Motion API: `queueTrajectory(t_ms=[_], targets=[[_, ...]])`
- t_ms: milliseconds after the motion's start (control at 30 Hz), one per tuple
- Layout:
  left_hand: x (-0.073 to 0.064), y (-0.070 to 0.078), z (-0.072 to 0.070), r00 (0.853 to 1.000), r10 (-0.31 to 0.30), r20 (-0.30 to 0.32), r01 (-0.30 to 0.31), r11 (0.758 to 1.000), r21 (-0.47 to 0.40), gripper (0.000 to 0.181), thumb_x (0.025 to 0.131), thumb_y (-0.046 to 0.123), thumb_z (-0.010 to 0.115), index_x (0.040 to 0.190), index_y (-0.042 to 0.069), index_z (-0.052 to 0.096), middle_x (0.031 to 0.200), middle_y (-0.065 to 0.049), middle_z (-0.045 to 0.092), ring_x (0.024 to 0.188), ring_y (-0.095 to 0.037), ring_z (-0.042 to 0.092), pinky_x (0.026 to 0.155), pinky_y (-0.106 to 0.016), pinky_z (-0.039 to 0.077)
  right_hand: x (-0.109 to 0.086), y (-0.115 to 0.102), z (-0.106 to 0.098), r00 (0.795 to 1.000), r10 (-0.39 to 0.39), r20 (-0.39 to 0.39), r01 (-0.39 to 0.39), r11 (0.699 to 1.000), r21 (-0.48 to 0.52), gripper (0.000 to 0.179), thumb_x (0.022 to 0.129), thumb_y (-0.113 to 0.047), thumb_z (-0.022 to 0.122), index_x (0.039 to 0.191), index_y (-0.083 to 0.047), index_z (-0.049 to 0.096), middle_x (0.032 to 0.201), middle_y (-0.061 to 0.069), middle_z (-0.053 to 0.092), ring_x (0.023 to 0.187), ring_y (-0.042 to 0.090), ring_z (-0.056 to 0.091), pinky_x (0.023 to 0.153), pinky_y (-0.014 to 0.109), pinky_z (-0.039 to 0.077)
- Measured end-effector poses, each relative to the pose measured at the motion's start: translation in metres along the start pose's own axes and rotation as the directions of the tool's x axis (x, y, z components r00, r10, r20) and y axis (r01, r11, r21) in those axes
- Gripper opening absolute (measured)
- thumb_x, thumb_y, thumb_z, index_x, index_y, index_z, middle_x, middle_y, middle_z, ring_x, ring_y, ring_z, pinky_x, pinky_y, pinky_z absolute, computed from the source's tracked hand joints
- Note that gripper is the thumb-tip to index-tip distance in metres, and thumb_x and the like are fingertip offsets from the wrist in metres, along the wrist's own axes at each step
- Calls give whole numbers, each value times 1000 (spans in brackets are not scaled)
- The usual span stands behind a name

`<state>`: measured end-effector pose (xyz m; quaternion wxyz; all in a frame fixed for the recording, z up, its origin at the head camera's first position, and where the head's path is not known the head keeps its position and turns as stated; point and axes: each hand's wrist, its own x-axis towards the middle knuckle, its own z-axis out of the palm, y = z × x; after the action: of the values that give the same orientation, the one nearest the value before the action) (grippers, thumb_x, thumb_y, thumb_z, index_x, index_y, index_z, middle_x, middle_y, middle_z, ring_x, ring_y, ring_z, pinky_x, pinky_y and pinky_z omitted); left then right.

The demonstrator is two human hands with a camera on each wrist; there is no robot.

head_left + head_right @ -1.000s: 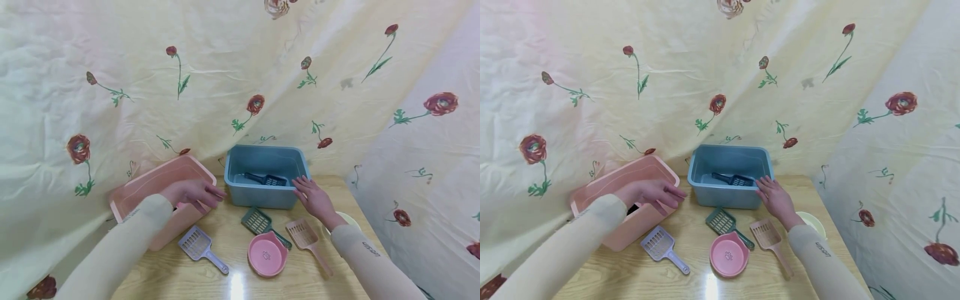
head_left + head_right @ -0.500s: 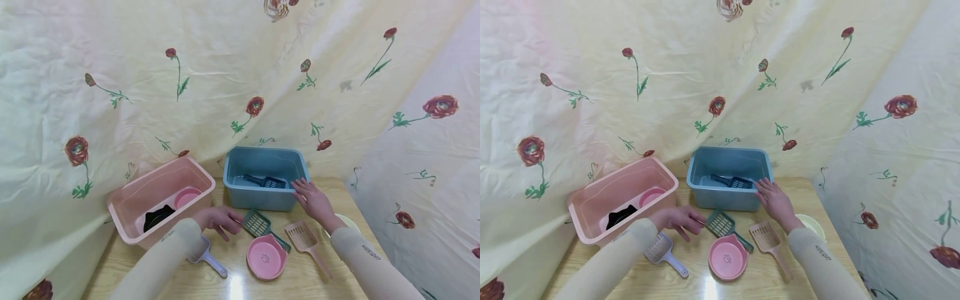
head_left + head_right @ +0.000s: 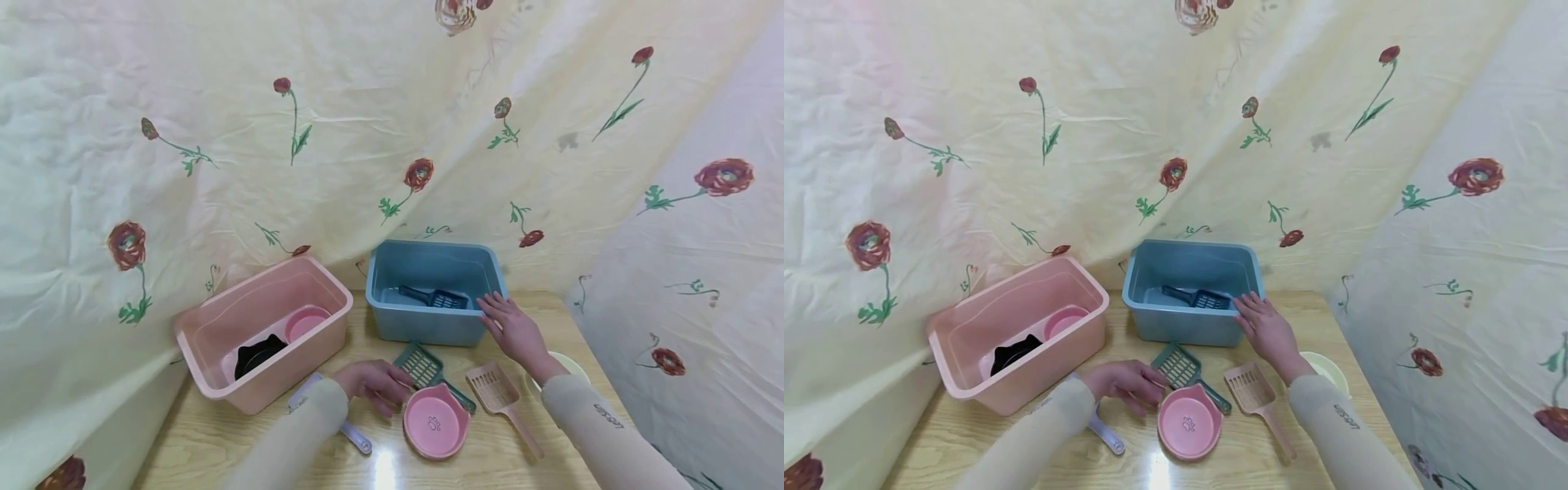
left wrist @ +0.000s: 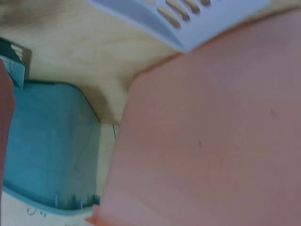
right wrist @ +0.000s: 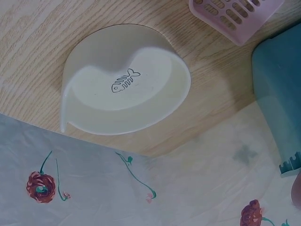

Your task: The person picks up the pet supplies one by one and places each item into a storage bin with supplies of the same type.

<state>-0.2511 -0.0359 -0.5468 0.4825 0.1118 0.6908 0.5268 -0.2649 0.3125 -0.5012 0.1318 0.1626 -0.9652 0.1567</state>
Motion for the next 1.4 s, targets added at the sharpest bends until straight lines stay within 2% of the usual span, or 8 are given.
queueTrajectory(t_ms=[133, 267, 433, 633, 833, 1100, 1400], targets=[[7, -4, 5, 1000, -12, 18, 12, 1000, -19, 50, 99, 2, 70, 148, 0, 60, 120, -20, 75, 112, -33, 74, 79, -39, 67, 0, -1, 0, 1000, -4, 1, 4, 1000, -1, 48, 107, -21, 66, 152, -3, 58, 155, 21, 56, 152, 43, 43, 125, 62, 31], [12, -6, 8, 1000, -30, -4, 30, 999, -29, 46, 98, 0, 71, 144, 2, 64, 114, -19, 77, 106, -32, 76, 72, -35, 67, 1, 0, 1, 1000, -4, -3, 4, 1000, 0, 48, 107, -20, 67, 151, -3, 59, 154, 21, 57, 152, 43, 43, 125, 62, 30], [19, -7, 11, 997, -64, -36, 62, 996, -57, 45, 96, -2, 73, 140, 3, 68, 110, -18, 78, 99, -30, 78, 71, -35, 67, 1, 1, 0, 1000, -6, -12, 6, 1000, -1, 48, 107, -20, 67, 151, -3, 60, 154, 22, 57, 151, 43, 44, 125, 62, 31], [25, -8, 16, 991, -60, -120, 57, 998, -24, 36, 93, -3, 78, 128, 4, 75, 99, -15, 78, 87, -28, 77, 71, -40, 67, 0, 1, 0, 1000, -5, -9, 5, 1000, -3, 47, 107, -21, 66, 151, -3, 60, 155, 22, 56, 151, 44, 44, 124, 62, 31], [27, -7, 22, 979, -66, -194, 71, 997, 20, 28, 91, -5, 80, 118, 3, 78, 90, -14, 76, 79, -25, 75, 68, -40, 67, 1, 0, -1, 1000, 6, 9, -6, 1000, -14, 48, 108, -22, 65, 152, -4, 58, 156, 22, 54, 152, 43, 42, 125, 61, 31], [32, -11, 28, 964, -39, -263, 53, 997, 48, 24, 88, -8, 81, 110, 1, 81, 83, -14, 76, 68, -21, 72, 66, -40, 67, 1, 0, 0, 1000, 8, 10, -8, 1000, -24, 48, 107, -21, 66, 152, -4, 59, 155, 21, 56, 152, 42, 43, 125, 61, 31], [32, -8, 30, 952, -40, -304, 57, 997, 45, 25, 86, -13, 79, 106, 1, 81, 81, -17, 76, 62, -20, 70, 61, -38, 66, 1, -1, -1, 1000, 13, 10, -13, 1000, -21, 49, 107, -22, 66, 152, -4, 58, 155, 20, 56, 152, 43, 43, 125, 61, 31]])
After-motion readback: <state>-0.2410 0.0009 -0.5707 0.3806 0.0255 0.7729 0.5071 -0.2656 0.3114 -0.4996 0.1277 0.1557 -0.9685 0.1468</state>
